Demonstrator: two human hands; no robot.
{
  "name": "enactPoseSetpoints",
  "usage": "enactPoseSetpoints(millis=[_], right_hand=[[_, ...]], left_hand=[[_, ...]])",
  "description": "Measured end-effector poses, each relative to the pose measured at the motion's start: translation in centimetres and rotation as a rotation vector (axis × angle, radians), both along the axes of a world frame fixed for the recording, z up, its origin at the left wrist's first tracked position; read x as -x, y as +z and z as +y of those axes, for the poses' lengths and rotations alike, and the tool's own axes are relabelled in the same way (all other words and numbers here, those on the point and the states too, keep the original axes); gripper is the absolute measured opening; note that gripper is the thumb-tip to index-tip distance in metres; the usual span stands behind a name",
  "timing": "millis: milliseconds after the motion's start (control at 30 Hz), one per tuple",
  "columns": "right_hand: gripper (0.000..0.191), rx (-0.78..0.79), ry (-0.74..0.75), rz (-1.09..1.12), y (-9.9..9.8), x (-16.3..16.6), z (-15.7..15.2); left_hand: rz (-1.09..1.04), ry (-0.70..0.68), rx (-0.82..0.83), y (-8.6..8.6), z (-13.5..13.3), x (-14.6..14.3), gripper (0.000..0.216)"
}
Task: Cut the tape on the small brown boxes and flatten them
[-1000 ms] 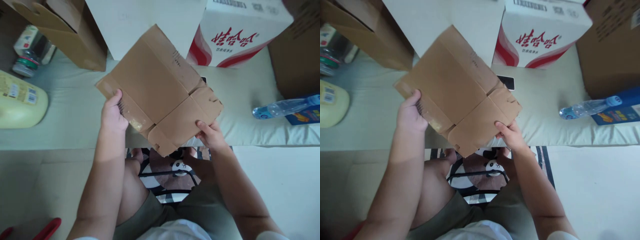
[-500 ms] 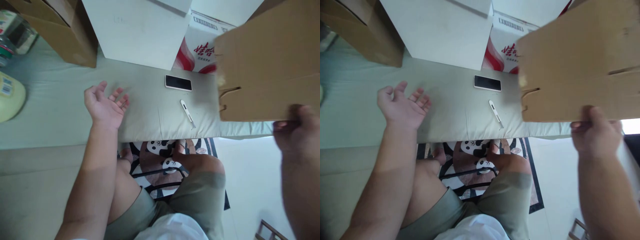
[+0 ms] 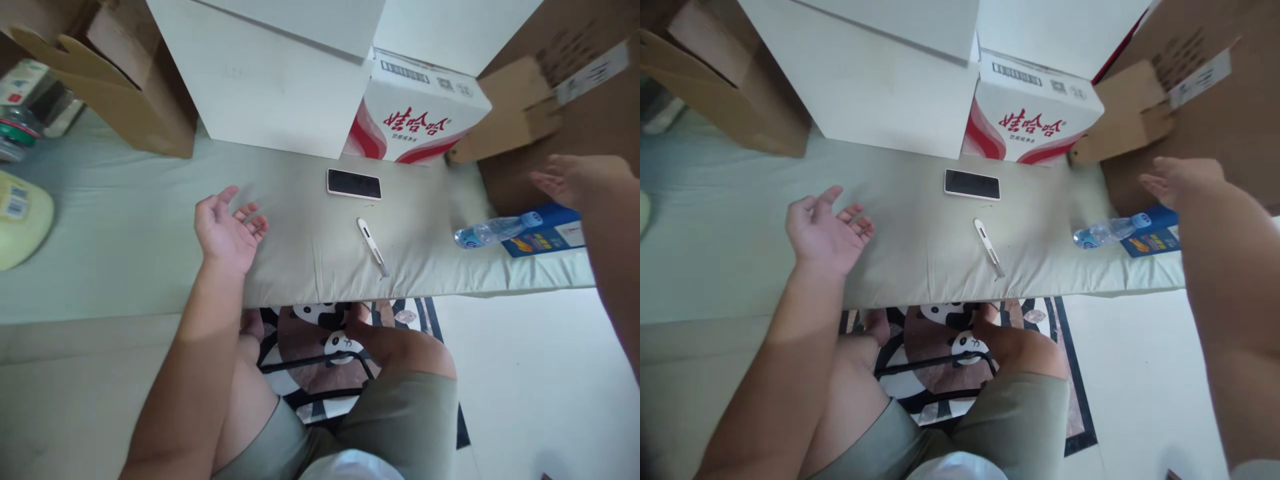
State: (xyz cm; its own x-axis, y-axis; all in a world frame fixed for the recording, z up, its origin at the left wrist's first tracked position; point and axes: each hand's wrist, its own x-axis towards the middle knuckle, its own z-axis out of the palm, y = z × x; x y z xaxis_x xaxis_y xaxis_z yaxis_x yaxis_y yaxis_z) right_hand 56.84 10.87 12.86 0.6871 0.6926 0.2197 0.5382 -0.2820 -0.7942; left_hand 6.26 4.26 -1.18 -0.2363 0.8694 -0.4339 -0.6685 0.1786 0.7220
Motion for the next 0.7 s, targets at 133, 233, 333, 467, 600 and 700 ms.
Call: enactPoseSetpoints(millis=[133,233,333,467,600,700], right_hand=[[0.034,0.175,-0.045,0.210,-2.2,3.2,0.4],[0.033,0.256,-0.015,0.251,-3.4,6.4,0.0],[0.028,0.305,0.098,0.254,-3.9,10.4,0.6],[0.018,0.350,0.348,0.217,-4.7,17.7,3.1],[0.026,0.315,0.785,0.109,-6.1,27.8,5.9],[0.033,0.248,1.076,-0.122,-6.7,36.7,6.7]], left_hand=[[0.028,-0.030,-0.033,-0.4,0.2,0.4,0.035],[0.031,-0.024,-0.038,0.0,-0.2,0.7,0.036],[0.026,-0.009,-0.051,0.4,-0.7,1.4,0.034],[-0.011,0.060,-0.068,0.3,-1.4,2.8,0.034],[-0.035,0.128,-0.120,0.2,-1.8,4.6,0.038],[-0.067,0.194,-0.109,0.8,-2.0,5.8,0.033]])
